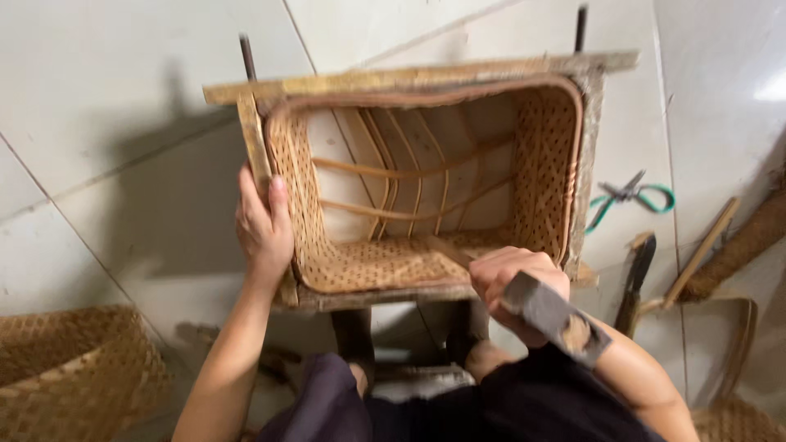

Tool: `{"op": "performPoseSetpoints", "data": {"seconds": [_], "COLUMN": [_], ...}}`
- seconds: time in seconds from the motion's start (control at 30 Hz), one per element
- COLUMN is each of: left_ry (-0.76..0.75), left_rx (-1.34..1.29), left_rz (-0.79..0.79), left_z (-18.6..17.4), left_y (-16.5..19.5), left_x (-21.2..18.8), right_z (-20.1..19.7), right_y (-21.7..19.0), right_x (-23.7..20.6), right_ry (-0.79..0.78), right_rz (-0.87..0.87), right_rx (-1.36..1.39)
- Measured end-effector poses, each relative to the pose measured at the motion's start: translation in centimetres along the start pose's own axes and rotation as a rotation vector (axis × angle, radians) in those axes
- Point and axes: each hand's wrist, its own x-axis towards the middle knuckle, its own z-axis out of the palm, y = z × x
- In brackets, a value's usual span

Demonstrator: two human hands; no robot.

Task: The person sits on the floor fitting curved bamboo ribs into a woven basket held in a wooden jig, pressing the ribs into place and hammering the frame edges to secure them. They then lift the finished basket out of the jig and set it aside with other completed baskets.

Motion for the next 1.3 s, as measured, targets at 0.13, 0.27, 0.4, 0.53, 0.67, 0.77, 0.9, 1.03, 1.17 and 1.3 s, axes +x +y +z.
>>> {"op": "performPoseSetpoints", "data": {"seconds": [0.13, 0.27, 0.4, 0.53, 0.67, 0.77, 0.9, 1.03, 1.17, 1.3], "left_ry": [-0.01, -0.011, -0.043, 0.027, 0.032, 0.046, 0.016, -0.023, 0.034, 0.043], "left_rx": [0.003, -0.034, -0.1, -0.111, -0.001, 0.052, 0.07, 0.065, 0.127, 0.127], "left_rz": [-0.09, -0.049, -0.089, 0.014, 0.017, -0.01, -0.043, -0.144, -0.087, -0.055], "left_z": [0.3, 0.0, -0.4, 0.1, 1.1, 1.6, 2.1, 2.3, 2.5, 2.7], "left_y": [-0.2, 0.5, 1.5, 1.2, 0.0, -0.7, -1.2, -1.4, -1.5, -1.7], "left_x": [0.3, 0.7, 0.9, 1.2, 0.7, 0.7, 1.0, 0.9, 1.0, 1.9], "right_z": [1.6, 3.3, 4.6, 4.7, 8.2, 10.6, 9.0, 7.5, 8.1, 4.7], "right_y": [3.6, 7.5, 8.8, 10.4, 12.0, 12.8, 12.4, 11.9, 11.7, 9.3], "right_x": [1.0, -0.5, -0.9, 1.2, 1.5, 2.1, 4.5, 7.8, 10.6, 10.5], "right_ry": [-0.222, -0.277, -0.195, -0.127, -0.027, -0.067, -0.026, 0.1, 0.066, 0.109], "right_rz": [-0.184, -0.156, -0.06, -0.069, -0.104, -0.089, -0.067, 0.009, -0.001, -0.33], "right_rx": [-0.568, -0.285, -0.408, -0.441, -0.234, -0.265, -0.316, -0.328, -0.359, -0.094]}}
